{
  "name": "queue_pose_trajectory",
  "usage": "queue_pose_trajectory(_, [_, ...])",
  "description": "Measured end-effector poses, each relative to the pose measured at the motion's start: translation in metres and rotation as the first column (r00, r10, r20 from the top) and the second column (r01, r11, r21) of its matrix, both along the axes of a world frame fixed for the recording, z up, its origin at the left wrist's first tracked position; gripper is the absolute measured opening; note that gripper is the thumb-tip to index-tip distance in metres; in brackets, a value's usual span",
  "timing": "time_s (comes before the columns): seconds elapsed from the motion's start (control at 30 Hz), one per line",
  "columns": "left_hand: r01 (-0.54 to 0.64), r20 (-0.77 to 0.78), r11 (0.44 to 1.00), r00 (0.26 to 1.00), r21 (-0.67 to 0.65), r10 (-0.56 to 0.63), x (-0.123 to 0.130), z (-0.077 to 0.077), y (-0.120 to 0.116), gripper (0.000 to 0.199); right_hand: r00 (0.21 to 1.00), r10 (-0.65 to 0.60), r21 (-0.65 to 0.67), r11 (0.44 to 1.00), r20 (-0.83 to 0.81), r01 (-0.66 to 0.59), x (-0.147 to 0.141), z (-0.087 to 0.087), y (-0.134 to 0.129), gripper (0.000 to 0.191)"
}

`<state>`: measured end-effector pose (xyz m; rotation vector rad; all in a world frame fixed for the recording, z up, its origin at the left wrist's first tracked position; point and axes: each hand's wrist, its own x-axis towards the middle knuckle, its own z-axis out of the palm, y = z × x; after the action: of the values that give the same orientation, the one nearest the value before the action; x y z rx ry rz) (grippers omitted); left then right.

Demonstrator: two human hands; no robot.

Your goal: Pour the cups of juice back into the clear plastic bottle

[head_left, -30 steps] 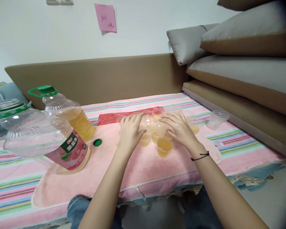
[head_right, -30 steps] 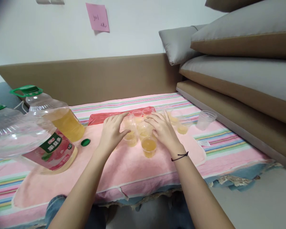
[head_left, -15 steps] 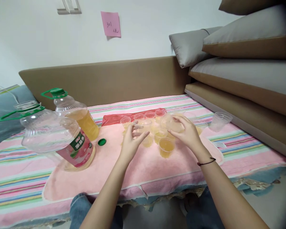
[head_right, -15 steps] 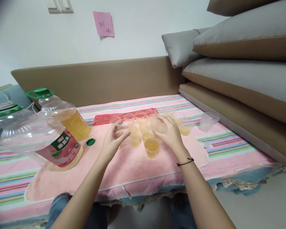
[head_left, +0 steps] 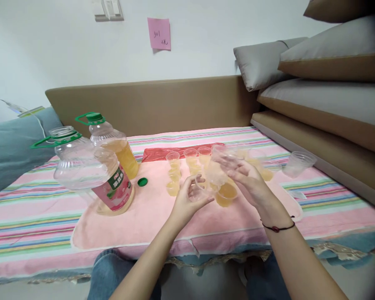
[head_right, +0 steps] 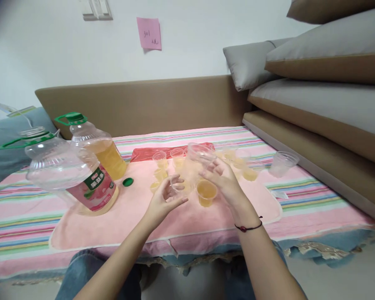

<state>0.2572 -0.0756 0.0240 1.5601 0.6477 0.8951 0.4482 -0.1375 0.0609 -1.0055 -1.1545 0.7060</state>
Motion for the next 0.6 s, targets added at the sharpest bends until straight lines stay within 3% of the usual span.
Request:
queue_pose_trajectory(0.27, [0.077,0.075,0.995,0.995,-0.064,-0.072,-0.005,0.005,-0.001,0.064,0.992,0.125,-0.073,0.989,-0.004,-0.125,-0.024,-0.006,0.003,0.054])
queue_pose_trajectory(0.47, [0.088,0.109,0.993,0.991,-0.08,-0.079,-0.006,0.004,-0.002,0.066,0.975,0.221,-0.104,0.97,-0.002,-0.22,-0.022,-0.01,0.002,0.064])
queue_pose_trajectory(0.6, [0.05,0.082,0.998,0.996,-0.048,-0.046,-0.008,0.005,-0.002,0.065,0.979,0.203,-0.101,0.974,0.008,-0.201,-0.016,-0.009,0.0,0.071])
